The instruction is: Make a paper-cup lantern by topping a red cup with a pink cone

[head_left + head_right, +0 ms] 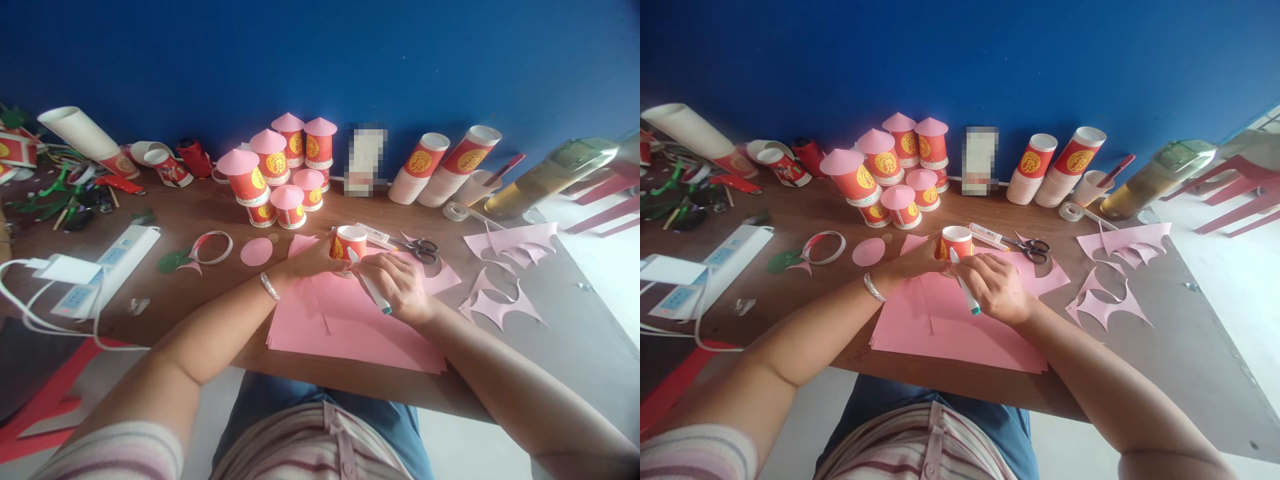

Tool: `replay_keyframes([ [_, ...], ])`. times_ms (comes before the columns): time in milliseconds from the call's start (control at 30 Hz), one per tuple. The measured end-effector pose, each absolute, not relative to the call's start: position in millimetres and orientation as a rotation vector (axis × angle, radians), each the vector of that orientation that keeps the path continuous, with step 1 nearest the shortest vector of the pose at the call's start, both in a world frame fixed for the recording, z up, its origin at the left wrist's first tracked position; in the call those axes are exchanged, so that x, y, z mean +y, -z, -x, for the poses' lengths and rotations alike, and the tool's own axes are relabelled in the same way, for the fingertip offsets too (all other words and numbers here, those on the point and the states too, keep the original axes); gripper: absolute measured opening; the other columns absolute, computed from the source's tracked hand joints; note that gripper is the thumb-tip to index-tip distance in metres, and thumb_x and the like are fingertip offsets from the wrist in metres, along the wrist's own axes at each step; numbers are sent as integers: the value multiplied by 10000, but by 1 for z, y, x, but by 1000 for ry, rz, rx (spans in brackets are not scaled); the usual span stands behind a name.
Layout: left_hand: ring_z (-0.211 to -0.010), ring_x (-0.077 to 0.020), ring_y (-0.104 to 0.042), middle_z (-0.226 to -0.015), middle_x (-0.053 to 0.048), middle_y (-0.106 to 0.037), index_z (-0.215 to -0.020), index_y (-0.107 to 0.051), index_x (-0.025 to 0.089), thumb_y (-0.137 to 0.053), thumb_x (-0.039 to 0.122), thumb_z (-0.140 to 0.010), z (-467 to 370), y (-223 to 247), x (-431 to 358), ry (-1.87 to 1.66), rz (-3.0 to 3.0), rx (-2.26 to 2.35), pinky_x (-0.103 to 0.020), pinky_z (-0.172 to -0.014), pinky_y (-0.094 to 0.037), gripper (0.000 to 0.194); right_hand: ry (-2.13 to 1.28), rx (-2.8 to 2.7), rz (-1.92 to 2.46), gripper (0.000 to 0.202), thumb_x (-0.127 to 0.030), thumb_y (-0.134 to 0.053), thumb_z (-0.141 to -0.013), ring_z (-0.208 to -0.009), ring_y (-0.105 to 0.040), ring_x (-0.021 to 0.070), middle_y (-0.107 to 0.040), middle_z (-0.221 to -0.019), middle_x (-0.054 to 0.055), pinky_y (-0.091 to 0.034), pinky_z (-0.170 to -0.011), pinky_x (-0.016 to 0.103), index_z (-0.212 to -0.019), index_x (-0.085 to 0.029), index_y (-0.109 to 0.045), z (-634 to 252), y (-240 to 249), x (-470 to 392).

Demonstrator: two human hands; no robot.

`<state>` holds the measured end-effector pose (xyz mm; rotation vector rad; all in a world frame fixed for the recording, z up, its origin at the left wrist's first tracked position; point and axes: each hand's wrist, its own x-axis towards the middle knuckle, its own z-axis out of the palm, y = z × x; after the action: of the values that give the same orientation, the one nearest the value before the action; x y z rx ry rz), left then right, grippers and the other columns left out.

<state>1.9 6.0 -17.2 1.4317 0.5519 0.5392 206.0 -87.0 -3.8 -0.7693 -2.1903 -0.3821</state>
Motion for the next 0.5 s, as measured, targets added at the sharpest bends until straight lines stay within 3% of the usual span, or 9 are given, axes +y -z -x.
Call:
replay_keyframes([
  [233, -855, -164, -618, -940, -43, -658, -1019, -638, 154, -880, 419, -772, -2, 11, 7, -518, -1416, 490, -280, -747, -501, 435, 362, -2158, 783, 361, -95, -494, -1020, -808, -733, 214, -764, -982, 88, -588, -707, 331, -1346, -196, -611, -211, 6, -86],
  [500, -825, -168, -633, -898, -53, -698, -985, -686, 141, -895, 427, -722, -2, 13, 11, -540, -1373, 441, -291, -761, -500, 441, 389, -2120, 770, 367, -34, -540, -974, -799, -725, 200, -757, -961, 85, -592, -704, 312, -1302, -175, -620, -212, 8, -83],
])
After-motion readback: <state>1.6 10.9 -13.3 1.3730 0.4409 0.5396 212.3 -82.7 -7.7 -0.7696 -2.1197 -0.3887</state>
